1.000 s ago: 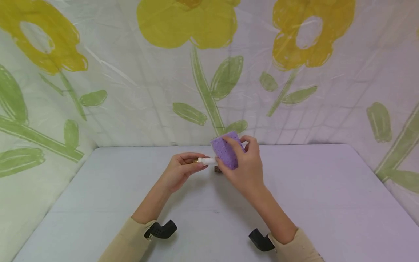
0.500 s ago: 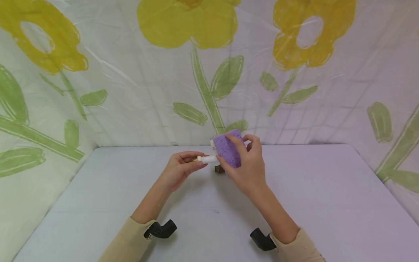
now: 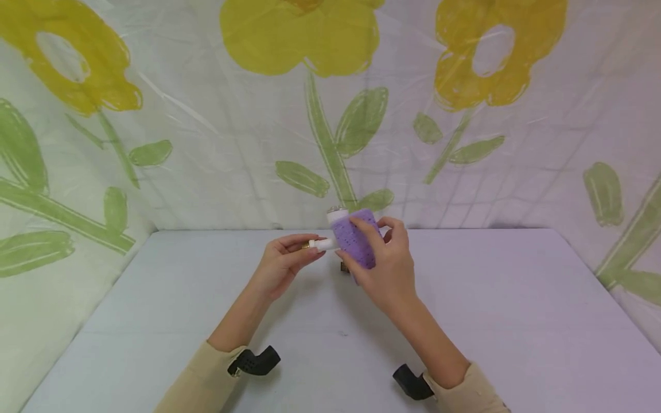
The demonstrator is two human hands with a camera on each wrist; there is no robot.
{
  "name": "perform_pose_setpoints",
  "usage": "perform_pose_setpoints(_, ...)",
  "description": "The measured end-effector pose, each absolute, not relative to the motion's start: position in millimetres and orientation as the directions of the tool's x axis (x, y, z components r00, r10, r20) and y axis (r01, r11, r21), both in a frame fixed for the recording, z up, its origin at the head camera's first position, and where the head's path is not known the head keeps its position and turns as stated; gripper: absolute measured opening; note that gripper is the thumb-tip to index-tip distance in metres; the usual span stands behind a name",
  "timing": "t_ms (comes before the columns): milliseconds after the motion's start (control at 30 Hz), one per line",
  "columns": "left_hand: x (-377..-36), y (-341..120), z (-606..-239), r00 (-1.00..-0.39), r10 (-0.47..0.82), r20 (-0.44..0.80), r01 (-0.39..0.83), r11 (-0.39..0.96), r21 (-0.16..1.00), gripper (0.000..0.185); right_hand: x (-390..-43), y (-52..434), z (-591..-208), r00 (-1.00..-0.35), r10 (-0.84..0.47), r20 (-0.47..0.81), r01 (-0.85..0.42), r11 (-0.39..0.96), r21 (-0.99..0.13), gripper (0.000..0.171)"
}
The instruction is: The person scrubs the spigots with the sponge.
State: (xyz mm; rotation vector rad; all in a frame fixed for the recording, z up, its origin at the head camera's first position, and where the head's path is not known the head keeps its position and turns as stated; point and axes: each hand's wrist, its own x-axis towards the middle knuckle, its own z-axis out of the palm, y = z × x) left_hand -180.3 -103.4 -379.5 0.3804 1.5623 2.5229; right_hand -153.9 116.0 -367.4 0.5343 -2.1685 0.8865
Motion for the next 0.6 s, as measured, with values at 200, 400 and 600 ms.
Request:
perform_pose_setpoints(200,-179.9,-99.8,-381.6,-0.962,0.23,0.149,0.024,-0.469,0.883,0.039,-152.5,110.9,-372.5,-0.646,-0.114,0.755,-0.611,0.67,-0.422,0.059)
perform_pose_setpoints(400,-181.1,-99.9,-382.2,-0.965,0.218,0.144,0.022,-0.479,0.877,0.045,-152.6,112.5,-368.8,-0.637,-0.098,0.765,-0.608,0.674,-0.42,0.058)
perform_pose_setpoints(600,-178.9,-98.5,-379.9,-0.965,0.217,0.146,0.022,-0.487,0.873,0.044,-151.1,109.2,-372.5,-0.65,-0.105,0.753,-0.609,0.664,-0.433,0.058)
